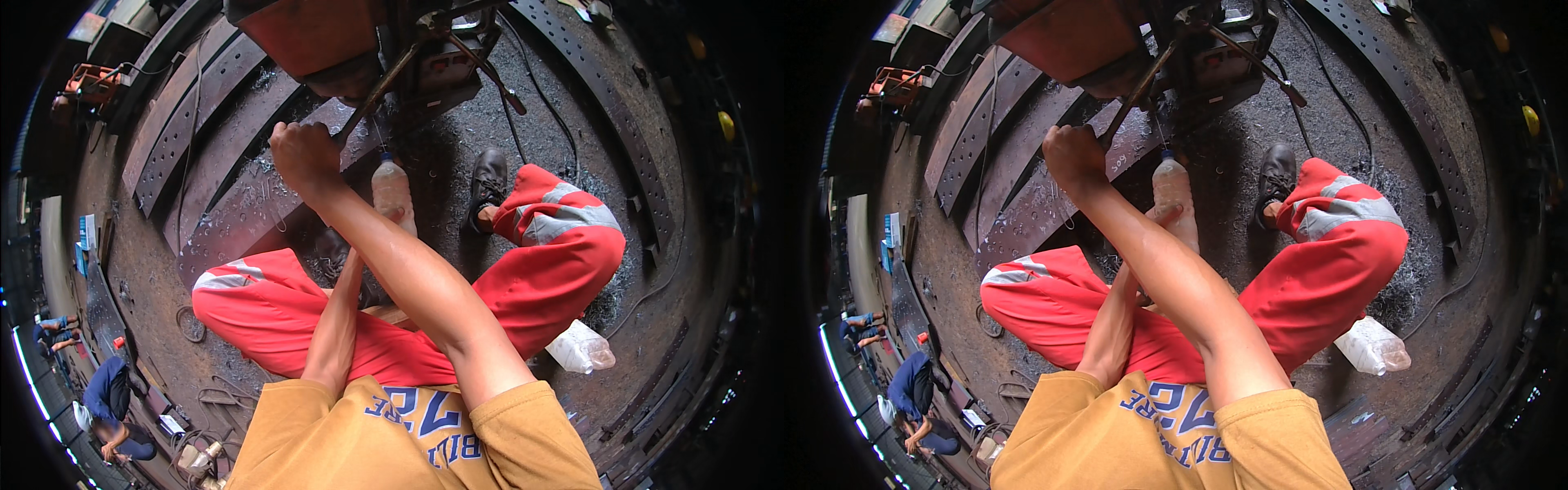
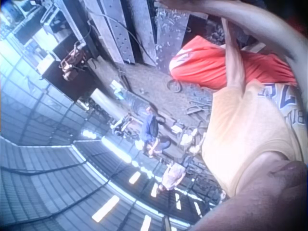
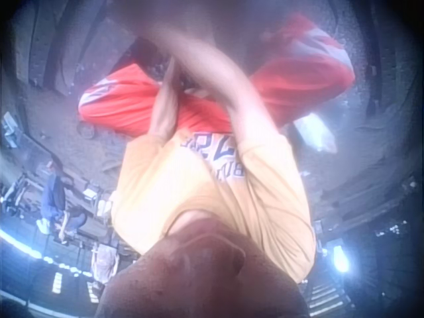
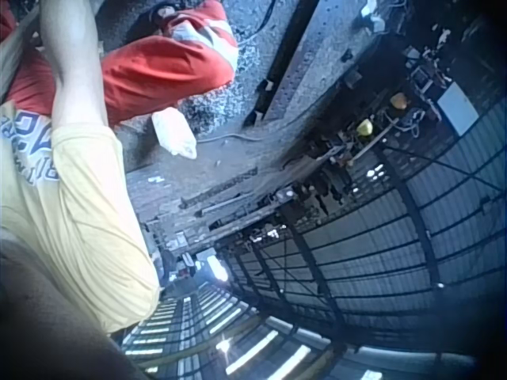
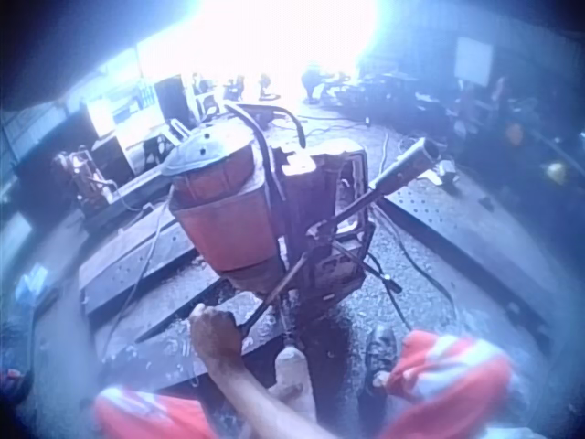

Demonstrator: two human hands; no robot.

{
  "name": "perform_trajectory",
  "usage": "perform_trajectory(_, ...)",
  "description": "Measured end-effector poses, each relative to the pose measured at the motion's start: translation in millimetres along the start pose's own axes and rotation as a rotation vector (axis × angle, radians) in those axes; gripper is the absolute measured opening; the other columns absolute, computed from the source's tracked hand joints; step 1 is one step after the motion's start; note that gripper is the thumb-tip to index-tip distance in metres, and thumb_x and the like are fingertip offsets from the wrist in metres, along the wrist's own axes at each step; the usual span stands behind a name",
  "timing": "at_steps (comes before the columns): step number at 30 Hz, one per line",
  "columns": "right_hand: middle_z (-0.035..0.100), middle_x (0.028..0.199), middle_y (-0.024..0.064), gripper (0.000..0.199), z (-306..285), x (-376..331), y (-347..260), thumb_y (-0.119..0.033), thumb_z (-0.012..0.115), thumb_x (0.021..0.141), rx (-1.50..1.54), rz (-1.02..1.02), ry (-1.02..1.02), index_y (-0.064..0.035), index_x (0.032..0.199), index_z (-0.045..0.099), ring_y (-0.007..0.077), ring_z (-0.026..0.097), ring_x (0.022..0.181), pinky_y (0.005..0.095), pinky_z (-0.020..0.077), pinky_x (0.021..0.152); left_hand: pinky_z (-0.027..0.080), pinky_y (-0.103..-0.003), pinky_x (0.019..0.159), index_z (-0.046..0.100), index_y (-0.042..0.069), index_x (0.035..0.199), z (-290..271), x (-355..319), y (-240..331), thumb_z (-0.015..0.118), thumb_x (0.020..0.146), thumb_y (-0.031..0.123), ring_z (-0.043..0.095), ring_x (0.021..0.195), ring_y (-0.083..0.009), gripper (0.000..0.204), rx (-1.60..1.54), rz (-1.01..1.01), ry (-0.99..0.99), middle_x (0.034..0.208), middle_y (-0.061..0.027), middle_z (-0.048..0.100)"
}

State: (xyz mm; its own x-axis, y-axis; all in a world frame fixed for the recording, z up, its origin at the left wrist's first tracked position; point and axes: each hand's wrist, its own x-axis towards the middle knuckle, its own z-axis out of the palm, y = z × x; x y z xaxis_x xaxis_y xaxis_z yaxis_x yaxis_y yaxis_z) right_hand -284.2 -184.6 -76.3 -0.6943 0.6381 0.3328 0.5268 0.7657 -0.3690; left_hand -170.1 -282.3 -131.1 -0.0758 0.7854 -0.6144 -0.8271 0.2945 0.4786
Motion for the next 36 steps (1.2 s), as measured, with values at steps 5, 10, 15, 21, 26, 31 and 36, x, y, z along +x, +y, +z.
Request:
perform_trajectory(5,0.071,0.073,0.0071,0.011,1.8,0.3,1.6,-0.014,0.058,0.087,0.026,0.014,0.002,-0.0123,0.079,0.065,0.0216,0.072,0.070,0.0339,0.0552,0.066,0.045,-0.028,0.057,0.059,0.013,0.114,5.1,-3.0,1.5,0.074,0.088,0.028,0.055,0.064,-0.0112,0.034,0.014,0.013,0.060,0.083,0.0001,0.057)
perform_trajectory(10,0.071,0.072,0.0070,0.010,0.8,-0.4,1.1,-0.014,0.058,0.086,0.024,0.006,-0.006,-0.0123,0.079,0.065,0.0216,0.072,0.071,0.0337,0.0552,0.065,0.044,-0.029,0.059,0.059,0.013,0.116,8.2,-7.0,2.5,0.074,0.088,0.028,0.054,0.065,-0.0115,0.036,-0.017,0.005,0.067,0.083,-0.0012,0.056)
perform_trajectory(15,0.071,0.072,0.0066,0.011,1.8,-0.1,2.0,-0.014,0.058,0.086,0.019,0.008,-0.021,-0.0125,0.078,0.065,0.0209,0.072,0.070,0.0345,0.0549,0.065,0.044,-0.029,0.059,0.059,0.013,0.117,2.4,-4.5,0.8,0.075,0.087,0.030,0.054,0.065,-0.0113,0.037,0.049,-0.012,0.105,0.083,-0.0008,0.057)
perform_trajectory(21,0.071,0.071,0.0062,0.013,-2.4,-0.6,1.2,-0.015,0.057,0.087,0.012,-0.003,-0.039,-0.0130,0.078,0.066,0.0206,0.072,0.069,0.0347,0.0544,0.064,0.045,-0.029,0.056,0.059,0.014,0.114,4.5,-3.3,0.6,0.076,0.087,0.031,0.055,0.062,-0.0118,0.036,0.074,0.008,0.094,0.080,-0.0003,0.057)
perform_trajectory(26,0.071,0.071,0.0066,0.013,-0.3,-0.2,1.8,-0.014,0.057,0.087,0.013,0.003,-0.020,-0.0124,0.079,0.066,0.0206,0.072,0.069,0.0349,0.0544,0.065,0.045,-0.030,0.056,0.059,0.013,0.114,4.9,-3.1,1.4,0.076,0.086,0.031,0.055,0.062,-0.0118,0.036,0.035,-0.002,0.053,0.081,-0.0001,0.057)
perform_trajectory(31,0.071,0.072,0.0066,0.011,-3.9,-1.0,1.3,-0.014,0.057,0.087,0.016,0.006,-0.019,-0.0120,0.079,0.065,0.0205,0.072,0.070,0.0347,0.0545,0.065,0.045,-0.029,0.056,0.059,0.013,0.114,4.8,-3.5,0.0,0.076,0.086,0.030,0.055,0.063,-0.0115,0.037,0.032,0.002,0.061,0.082,0.0003,0.057)
perform_trajectory(36,0.070,0.072,0.0064,0.011,-4.9,-1.3,0.5,-0.014,0.057,0.087,-0.001,-0.003,-0.009,-0.0120,0.079,0.064,0.0205,0.072,0.070,0.0342,0.0546,0.065,0.045,-0.029,0.057,0.059,0.013,0.115,3.9,-3.1,-1.0,0.076,0.086,0.030,0.054,0.064,-0.0112,0.038,0.028,0.002,0.068,0.083,0.0006,0.057)
